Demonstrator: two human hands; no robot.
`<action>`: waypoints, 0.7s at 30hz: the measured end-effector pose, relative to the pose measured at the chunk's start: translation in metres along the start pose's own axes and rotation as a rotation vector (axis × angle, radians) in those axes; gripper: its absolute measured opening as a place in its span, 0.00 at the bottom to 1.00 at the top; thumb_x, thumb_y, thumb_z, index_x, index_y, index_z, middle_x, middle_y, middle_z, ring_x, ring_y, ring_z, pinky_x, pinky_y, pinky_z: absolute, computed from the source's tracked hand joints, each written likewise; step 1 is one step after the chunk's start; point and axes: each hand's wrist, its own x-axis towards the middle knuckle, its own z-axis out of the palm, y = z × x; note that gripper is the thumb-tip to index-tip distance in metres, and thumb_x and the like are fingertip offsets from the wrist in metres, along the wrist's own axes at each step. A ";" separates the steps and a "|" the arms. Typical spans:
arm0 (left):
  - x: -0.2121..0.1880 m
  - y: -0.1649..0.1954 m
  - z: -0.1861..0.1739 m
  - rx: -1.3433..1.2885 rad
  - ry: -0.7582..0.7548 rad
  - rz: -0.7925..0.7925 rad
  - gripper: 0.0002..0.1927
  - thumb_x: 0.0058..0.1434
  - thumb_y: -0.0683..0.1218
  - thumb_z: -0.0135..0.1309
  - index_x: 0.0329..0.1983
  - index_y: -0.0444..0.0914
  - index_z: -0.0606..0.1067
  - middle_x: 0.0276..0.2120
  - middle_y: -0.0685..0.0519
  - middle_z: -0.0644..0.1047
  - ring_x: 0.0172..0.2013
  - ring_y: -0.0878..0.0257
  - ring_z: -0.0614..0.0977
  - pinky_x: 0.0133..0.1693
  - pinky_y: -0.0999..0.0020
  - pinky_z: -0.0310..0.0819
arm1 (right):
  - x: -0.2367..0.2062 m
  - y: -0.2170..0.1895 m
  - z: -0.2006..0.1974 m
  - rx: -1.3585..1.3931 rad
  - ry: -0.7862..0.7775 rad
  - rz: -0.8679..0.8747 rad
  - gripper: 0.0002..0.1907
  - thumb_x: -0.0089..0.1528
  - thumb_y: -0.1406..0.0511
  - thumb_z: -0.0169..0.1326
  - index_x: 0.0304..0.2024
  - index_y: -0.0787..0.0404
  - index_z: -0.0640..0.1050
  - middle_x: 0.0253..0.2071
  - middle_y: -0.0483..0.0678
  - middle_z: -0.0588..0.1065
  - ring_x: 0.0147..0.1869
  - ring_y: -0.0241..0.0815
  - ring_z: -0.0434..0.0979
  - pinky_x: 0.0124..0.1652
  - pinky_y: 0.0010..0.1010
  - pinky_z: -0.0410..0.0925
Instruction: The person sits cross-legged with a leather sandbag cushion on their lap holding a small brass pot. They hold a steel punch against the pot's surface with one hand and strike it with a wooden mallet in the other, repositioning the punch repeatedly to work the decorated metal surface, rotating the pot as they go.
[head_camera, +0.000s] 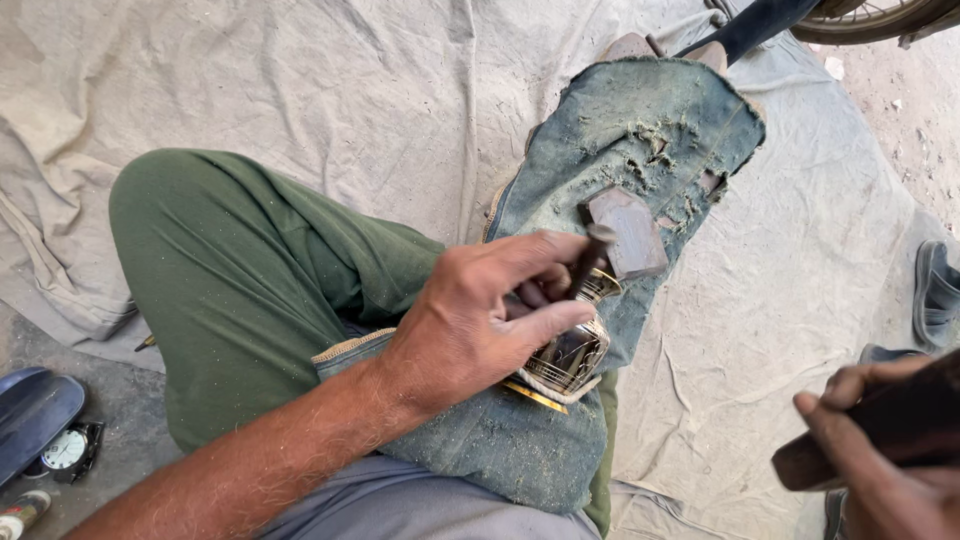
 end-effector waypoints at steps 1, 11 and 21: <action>-0.003 -0.001 0.000 -0.004 0.036 -0.051 0.21 0.61 0.44 0.64 0.56 0.36 0.76 0.32 0.56 0.80 0.31 0.71 0.82 0.32 0.77 0.81 | 0.011 0.004 -0.003 -0.020 -0.060 0.141 0.16 0.59 0.74 0.60 0.49 0.65 0.72 0.37 0.51 0.77 0.44 0.36 0.81 0.46 0.31 0.78; -0.016 -0.003 0.016 -0.127 0.192 -0.269 0.19 0.60 0.42 0.65 0.52 0.36 0.75 0.29 0.56 0.78 0.29 0.74 0.81 0.29 0.78 0.82 | 0.103 -0.129 0.007 -0.628 -0.242 -0.428 0.22 0.59 0.77 0.60 0.56 0.71 0.74 0.33 0.59 0.77 0.31 0.46 0.81 0.33 0.34 0.75; -0.027 -0.006 0.023 -0.137 0.300 -0.216 0.14 0.61 0.43 0.65 0.44 0.34 0.74 0.31 0.53 0.80 0.32 0.70 0.86 0.33 0.76 0.87 | 0.134 -0.174 0.027 -0.799 -0.429 -0.712 0.19 0.58 0.77 0.58 0.52 0.67 0.78 0.35 0.57 0.80 0.36 0.45 0.84 0.40 0.36 0.76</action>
